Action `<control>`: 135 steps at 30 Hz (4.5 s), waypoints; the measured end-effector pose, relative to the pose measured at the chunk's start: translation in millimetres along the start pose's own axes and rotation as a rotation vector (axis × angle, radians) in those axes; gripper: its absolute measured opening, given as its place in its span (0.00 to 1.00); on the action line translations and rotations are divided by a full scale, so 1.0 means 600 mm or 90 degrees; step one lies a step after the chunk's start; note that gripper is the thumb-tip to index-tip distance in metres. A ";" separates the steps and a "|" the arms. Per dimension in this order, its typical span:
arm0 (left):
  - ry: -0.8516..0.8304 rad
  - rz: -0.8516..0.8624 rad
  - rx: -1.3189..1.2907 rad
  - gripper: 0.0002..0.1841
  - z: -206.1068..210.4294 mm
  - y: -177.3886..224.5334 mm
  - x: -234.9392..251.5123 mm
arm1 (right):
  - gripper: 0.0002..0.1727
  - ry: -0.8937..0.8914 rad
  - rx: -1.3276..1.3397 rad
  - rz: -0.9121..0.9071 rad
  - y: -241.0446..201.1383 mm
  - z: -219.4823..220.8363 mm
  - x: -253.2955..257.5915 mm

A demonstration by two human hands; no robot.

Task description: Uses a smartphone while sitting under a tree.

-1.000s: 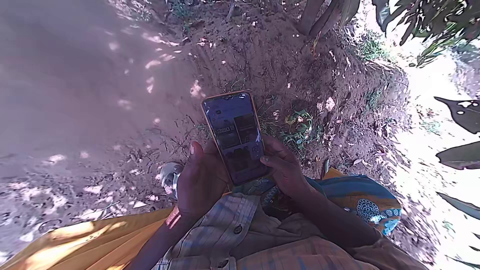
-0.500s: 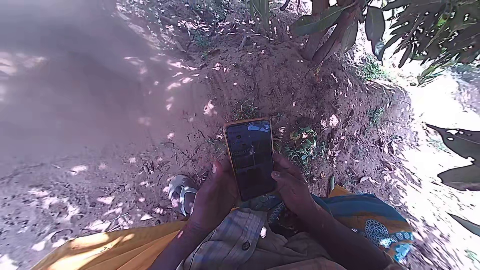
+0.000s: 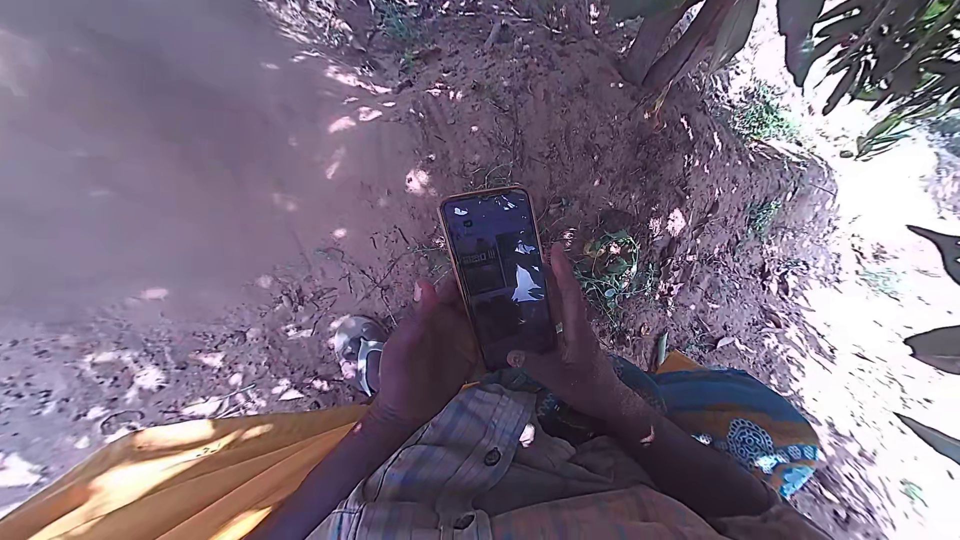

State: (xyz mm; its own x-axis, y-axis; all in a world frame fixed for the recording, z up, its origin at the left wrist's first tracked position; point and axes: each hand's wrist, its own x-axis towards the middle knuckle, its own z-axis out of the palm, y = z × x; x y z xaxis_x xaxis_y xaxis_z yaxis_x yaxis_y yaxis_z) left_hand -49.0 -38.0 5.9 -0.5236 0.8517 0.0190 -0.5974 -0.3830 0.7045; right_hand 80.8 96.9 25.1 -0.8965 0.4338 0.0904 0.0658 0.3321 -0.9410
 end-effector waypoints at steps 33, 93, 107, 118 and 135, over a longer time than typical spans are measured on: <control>0.019 -0.012 -0.011 0.41 0.001 0.001 0.000 | 0.38 0.106 0.216 0.018 0.011 -0.007 0.007; -0.045 -0.005 -0.001 0.32 -0.003 -0.006 0.000 | 0.32 0.074 0.071 -0.033 0.000 -0.011 0.001; -0.024 -0.040 0.038 0.38 0.004 0.001 -0.003 | 0.34 0.097 0.417 0.289 0.022 -0.010 0.021; -0.026 -0.012 -0.011 0.41 0.001 -0.001 -0.002 | 0.28 0.087 0.423 0.423 0.006 -0.005 0.024; -0.044 -0.008 -0.021 0.38 -0.005 -0.004 -0.001 | 0.30 0.091 0.284 0.335 0.015 -0.004 0.018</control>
State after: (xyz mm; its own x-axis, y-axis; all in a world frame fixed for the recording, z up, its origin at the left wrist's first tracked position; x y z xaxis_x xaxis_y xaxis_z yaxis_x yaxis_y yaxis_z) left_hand -49.2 -38.7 1.9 -0.4734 0.8788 0.0596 -0.6239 -0.3823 0.6816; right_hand 72.9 106.3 18.2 -0.7260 0.5588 -0.4008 0.2621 -0.3140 -0.9125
